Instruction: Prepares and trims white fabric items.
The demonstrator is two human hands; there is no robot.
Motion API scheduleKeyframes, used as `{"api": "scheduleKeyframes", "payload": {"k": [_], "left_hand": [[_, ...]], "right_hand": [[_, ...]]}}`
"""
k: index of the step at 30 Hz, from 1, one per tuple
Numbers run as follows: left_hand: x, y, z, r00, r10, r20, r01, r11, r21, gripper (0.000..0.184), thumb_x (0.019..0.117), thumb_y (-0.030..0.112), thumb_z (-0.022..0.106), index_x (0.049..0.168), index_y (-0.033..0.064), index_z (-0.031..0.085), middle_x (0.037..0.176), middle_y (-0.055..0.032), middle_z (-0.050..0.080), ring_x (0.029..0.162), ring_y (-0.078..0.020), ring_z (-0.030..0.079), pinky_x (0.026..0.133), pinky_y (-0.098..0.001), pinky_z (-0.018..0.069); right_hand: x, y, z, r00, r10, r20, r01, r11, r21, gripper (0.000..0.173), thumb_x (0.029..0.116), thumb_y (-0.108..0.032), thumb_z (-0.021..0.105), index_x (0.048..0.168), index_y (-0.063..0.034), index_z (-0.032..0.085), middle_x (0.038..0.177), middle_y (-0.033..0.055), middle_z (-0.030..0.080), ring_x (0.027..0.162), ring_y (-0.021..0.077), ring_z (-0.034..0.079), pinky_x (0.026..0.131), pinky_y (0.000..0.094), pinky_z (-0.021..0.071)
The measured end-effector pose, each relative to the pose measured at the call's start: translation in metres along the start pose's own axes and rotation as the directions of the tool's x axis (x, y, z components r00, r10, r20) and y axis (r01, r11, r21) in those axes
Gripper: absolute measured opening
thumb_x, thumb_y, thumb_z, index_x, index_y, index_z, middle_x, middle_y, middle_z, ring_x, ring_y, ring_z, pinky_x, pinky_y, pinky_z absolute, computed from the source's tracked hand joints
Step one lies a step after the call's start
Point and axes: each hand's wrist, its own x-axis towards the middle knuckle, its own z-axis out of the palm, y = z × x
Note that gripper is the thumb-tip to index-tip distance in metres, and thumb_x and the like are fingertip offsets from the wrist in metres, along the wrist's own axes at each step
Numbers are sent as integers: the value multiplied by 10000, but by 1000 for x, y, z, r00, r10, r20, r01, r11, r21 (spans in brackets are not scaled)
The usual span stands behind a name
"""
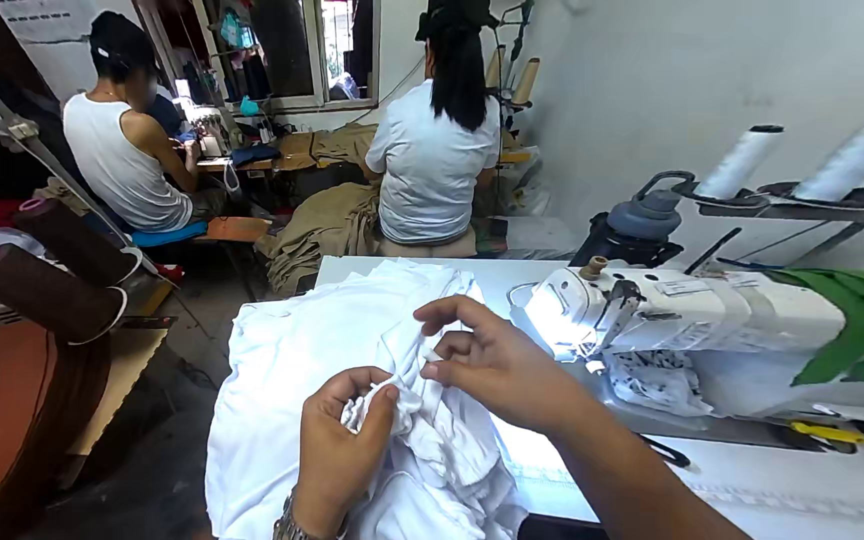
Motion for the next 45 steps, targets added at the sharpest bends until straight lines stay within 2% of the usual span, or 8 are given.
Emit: {"api": "scheduleKeyframes", "payload": {"k": [3, 5, 13, 23, 32, 37, 42, 45], "left_hand": [[-1, 0, 0, 1000, -20, -6, 19, 999, -27, 83, 901, 117, 680, 918, 92, 757, 767, 13, 707, 678, -50, 658, 624, -202, 558], [-1, 1, 0, 1000, -18, -11, 17, 999, -36, 75, 895, 115, 685, 907, 101, 757, 754, 24, 700, 664, -41, 648, 615, -192, 551], [-4, -1, 0, 1000, -6, -17, 5, 996, -84, 64, 906, 114, 697, 903, 99, 760, 756, 21, 699, 674, -43, 652, 630, -194, 558], [-3, 0, -2, 999, -35, 7, 36, 995, -90, 63, 887, 106, 688, 862, 104, 747, 724, 19, 676, 631, -41, 626, 581, -192, 535], [-3, 0, -3, 998, -64, -10, 63, 994, -89, 47, 882, 101, 701, 870, 105, 747, 728, 16, 684, 632, -44, 635, 582, -195, 545], [-5, -4, 1, 999, -25, 19, 27, 995, -99, 63, 869, 74, 691, 880, 92, 750, 759, 32, 699, 682, -29, 651, 641, -199, 563], [-4, -6, -4, 998, -55, 20, 57, 993, -99, 83, 899, 101, 677, 866, 100, 753, 752, 2, 682, 655, -66, 629, 598, -214, 536], [-4, -8, -5, 998, -67, -1, 67, 991, -115, 79, 903, 121, 686, 870, 104, 755, 755, 3, 682, 659, -66, 630, 603, -219, 541]], "right_hand": [[-10, 1, 15, 986, -26, -164, 63, 973, 222, 517, 788, 28, 757, 1266, -115, 619, 954, 65, 680, 709, 166, 704, 638, 322, 650], [-18, 1, 26, 968, -51, -244, 107, 969, 222, 492, 770, 3, 783, 1236, -111, 674, 867, 32, 716, 721, 129, 699, 650, 255, 621], [-32, 7, 55, 899, -232, -372, 305, 941, 150, 552, 867, -10, 732, 1400, -81, 602, 893, 18, 752, 792, 97, 726, 732, 217, 624], [-30, 8, 58, 887, -294, -356, 349, 931, 102, 563, 869, 3, 725, 1415, -57, 601, 869, 3, 758, 763, 66, 712, 723, 195, 608], [-19, 2, 59, 891, -348, -291, 367, 930, 12, 490, 898, -24, 710, 1381, -40, 630, 930, -4, 767, 810, 47, 714, 769, 188, 604], [-7, -8, 56, 914, -336, -228, 356, 933, 51, 530, 881, 19, 707, 1398, -23, 598, 958, 8, 766, 826, 51, 724, 773, 197, 611], [5, -13, 36, 933, -227, -278, 303, 913, 273, 599, 888, 5, 730, 1444, -155, 576, 871, 0, 733, 718, 69, 682, 685, 213, 596], [0, -10, 33, 936, -195, -293, 264, 939, 219, 604, 875, -12, 742, 1437, -167, 586, 867, -2, 731, 721, 75, 686, 687, 213, 601]]}}
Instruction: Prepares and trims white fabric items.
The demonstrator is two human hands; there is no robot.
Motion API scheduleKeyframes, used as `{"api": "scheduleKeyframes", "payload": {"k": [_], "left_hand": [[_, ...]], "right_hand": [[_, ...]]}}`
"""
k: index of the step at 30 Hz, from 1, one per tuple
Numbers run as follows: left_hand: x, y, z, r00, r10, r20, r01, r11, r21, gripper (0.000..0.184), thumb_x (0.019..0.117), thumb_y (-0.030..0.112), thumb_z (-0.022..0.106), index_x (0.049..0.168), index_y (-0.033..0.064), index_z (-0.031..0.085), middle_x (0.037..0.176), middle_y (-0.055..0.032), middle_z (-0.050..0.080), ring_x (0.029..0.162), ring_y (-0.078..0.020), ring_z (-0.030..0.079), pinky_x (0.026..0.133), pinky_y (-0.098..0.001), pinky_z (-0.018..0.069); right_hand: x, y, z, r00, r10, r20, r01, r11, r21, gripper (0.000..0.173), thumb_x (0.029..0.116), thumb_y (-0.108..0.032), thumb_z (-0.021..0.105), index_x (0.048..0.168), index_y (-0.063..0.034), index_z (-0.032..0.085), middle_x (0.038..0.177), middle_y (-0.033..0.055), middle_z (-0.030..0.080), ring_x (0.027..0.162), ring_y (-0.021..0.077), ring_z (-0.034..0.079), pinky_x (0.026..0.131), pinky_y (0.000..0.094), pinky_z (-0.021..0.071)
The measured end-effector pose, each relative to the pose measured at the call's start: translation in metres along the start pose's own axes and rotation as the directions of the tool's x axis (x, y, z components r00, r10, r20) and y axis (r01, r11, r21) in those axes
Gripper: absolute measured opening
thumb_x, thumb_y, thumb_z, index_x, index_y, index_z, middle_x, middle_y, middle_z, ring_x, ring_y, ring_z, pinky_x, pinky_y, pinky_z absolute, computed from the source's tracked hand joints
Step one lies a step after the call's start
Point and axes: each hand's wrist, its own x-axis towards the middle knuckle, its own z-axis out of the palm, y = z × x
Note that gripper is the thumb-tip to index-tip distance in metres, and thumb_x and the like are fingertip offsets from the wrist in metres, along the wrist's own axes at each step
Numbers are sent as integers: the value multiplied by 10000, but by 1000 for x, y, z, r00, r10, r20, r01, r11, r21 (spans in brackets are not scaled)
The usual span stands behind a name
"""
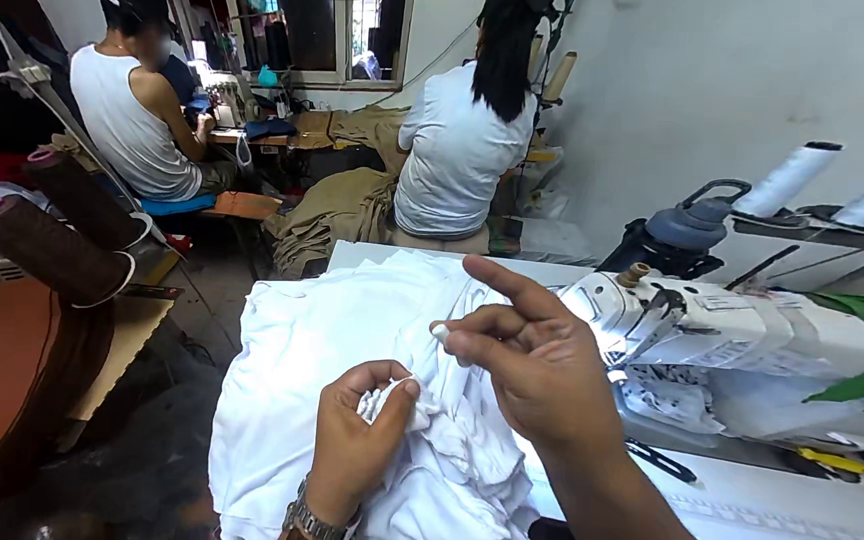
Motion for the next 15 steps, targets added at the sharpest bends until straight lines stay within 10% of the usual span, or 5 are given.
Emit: {"api": "scheduleKeyframes", "payload": {"k": [15], "left_hand": [[-1, -2, 2, 1000, 23, -18, -24, 996, -84, 68, 895, 73, 689, 913, 61, 753, 800, -2, 710, 711, -61, 665, 661, -229, 575]], "right_hand": [[-2, 2, 27, 996, 30, 81, -24, 997, -71, 551, 869, -16, 747, 1394, -131, 624, 861, -13, 746, 721, 57, 699, 675, 194, 605]]}}
